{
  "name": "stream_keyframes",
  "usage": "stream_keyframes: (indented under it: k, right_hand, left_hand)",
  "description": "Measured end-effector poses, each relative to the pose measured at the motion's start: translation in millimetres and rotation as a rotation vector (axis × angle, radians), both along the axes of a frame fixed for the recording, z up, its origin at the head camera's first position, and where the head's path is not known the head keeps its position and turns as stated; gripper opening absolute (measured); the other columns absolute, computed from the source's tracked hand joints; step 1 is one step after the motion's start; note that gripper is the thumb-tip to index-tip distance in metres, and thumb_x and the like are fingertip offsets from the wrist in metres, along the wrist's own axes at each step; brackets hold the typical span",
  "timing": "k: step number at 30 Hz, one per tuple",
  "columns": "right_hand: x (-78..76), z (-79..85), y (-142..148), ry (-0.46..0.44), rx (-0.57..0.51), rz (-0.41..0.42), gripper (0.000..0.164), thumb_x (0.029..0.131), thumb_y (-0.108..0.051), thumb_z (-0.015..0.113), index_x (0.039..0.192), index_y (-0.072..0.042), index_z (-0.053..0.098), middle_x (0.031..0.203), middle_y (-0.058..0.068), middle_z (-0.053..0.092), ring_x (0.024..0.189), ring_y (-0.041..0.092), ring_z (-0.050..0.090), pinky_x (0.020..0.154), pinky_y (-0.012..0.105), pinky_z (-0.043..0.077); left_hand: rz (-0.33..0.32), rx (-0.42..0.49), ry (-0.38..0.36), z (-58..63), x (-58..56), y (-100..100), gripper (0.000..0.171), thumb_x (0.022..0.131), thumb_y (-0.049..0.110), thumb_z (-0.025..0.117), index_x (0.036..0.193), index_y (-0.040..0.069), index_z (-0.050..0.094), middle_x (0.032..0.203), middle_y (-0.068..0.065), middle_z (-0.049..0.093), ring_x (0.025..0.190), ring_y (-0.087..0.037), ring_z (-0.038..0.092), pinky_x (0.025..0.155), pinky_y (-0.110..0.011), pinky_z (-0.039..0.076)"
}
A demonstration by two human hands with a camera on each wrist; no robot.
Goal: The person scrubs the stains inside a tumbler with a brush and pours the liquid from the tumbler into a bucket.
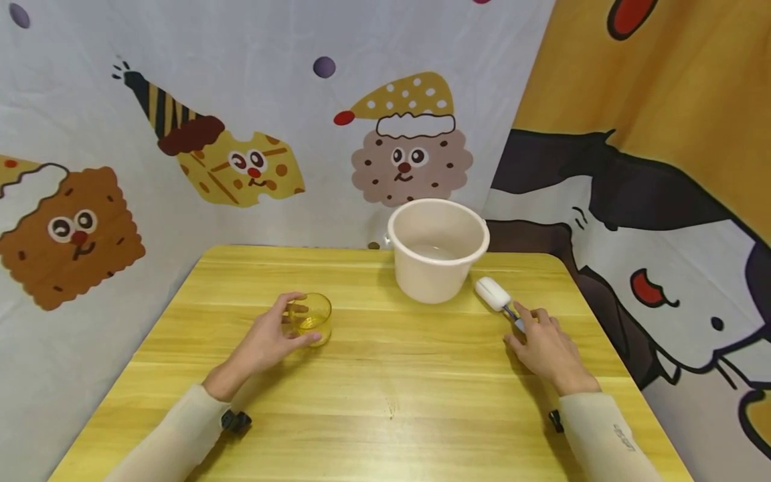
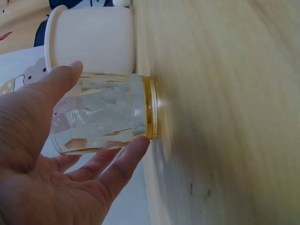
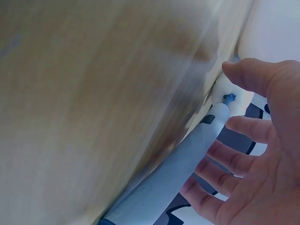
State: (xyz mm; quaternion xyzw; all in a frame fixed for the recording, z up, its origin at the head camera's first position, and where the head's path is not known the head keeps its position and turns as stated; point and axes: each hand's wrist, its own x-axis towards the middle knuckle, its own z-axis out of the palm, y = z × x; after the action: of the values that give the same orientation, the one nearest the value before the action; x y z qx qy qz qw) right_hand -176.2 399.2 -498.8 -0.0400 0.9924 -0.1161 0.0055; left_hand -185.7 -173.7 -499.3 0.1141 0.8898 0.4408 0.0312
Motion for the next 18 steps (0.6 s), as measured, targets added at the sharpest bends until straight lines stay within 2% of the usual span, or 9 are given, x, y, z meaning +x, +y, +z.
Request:
stream_keyframes:
  k: [7, 18]
  right_hand:
    - [0.0, -0.7, -0.3, 0.007, 0.001, 0.006, 0.082, 0.11, -0.033, 0.08, 0.176, 0.0, 0.043, 0.154, 0.047, 0.055, 0.132, 0.068, 0.06, 0.096, 0.084, 0.059]
    - [-2.1, -0.8, 0.9, 0.013, 0.002, 0.011, 0.079, 0.111, -0.032, 0.08, 0.174, 0.001, 0.046, 0.148, 0.046, 0.058, 0.122, 0.063, 0.066, 0.09, 0.078, 0.061]
  left_hand:
    - [-0.027, 0.028, -0.029, 0.4, 3.9, 6.5, 0.095, 0.098, 0.042, 0.098, 0.171, 0.014, 0.045, 0.16, -0.025, 0.068, 0.143, -0.049, 0.07, 0.099, -0.041, 0.072]
    - [-0.051, 0.042, -0.053, 3.9, 7.5, 17.6, 0.095, 0.098, 0.04, 0.098, 0.172, 0.015, 0.044, 0.161, -0.023, 0.067, 0.144, -0.047, 0.069, 0.102, -0.042, 0.072]
